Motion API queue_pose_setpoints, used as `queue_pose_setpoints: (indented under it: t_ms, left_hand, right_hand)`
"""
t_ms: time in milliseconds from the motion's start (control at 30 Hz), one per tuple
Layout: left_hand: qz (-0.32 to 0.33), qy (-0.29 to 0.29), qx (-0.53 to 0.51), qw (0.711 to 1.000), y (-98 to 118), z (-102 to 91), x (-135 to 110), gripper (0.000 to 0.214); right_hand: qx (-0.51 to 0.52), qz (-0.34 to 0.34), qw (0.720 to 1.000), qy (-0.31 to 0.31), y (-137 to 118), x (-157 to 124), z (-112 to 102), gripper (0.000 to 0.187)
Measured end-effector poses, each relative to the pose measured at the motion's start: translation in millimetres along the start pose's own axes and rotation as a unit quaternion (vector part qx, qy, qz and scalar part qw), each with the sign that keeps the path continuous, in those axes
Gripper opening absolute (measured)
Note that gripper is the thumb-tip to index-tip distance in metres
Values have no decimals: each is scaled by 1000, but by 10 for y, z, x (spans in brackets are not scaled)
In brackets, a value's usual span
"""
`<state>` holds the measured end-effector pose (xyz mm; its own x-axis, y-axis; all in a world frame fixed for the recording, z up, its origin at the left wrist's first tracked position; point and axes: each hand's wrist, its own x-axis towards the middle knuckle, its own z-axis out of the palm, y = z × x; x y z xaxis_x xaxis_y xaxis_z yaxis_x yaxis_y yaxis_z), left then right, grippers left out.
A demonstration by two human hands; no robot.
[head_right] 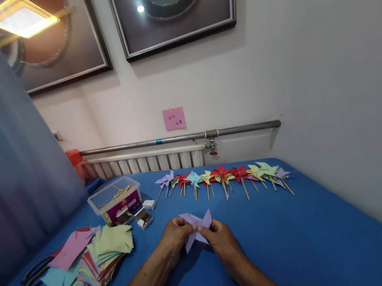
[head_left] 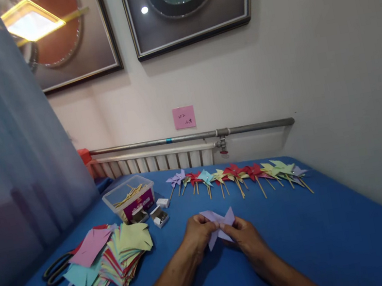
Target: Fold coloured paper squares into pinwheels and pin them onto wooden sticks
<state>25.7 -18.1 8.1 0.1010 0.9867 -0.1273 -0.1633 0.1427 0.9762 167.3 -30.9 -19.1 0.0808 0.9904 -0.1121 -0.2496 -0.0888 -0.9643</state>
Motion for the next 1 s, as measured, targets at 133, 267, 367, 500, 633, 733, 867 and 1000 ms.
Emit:
queue_pose_setpoints:
  t_ms: [133, 267, 367, 500, 633, 733, 867, 1000]
  left_hand:
    - [2, -5, 6, 1000, 19, 18, -23, 20]
    - [0, -14, 28, 1000, 37, 1, -32, 22]
    - [31, -37, 49, 998, 135, -88, 1, 22]
    - [95, 80, 267, 956, 384, -397, 84, 18]
    - [109, 196, 586, 778, 590, -774, 110, 23]
    - [71, 221, 690, 685, 642, -958, 98, 33]
    - [20, 208, 744, 634, 623, -1084, 108, 38]
    - [-12, 185, 752, 632, 595, -1155, 146, 38]
  right_hand:
    - [-14, -10, 1000, -4, 57, 69, -23, 37]
    - [-11, 0, 1000, -3, -6, 23, -22, 34]
    - [4, 5, 1000, 6, -59, -21, -17, 35]
    - [8, 9, 1000, 28, -78, -33, -16, 38]
    - [4, 0, 1000, 22, -59, -17, -16, 36]
    - [2, 0, 1000, 23, -45, -9, -11, 33]
    - [2, -5, 1000, 8, -46, -18, 6, 31]
    - [10, -7, 1000, 14, -57, -48, 24, 31]
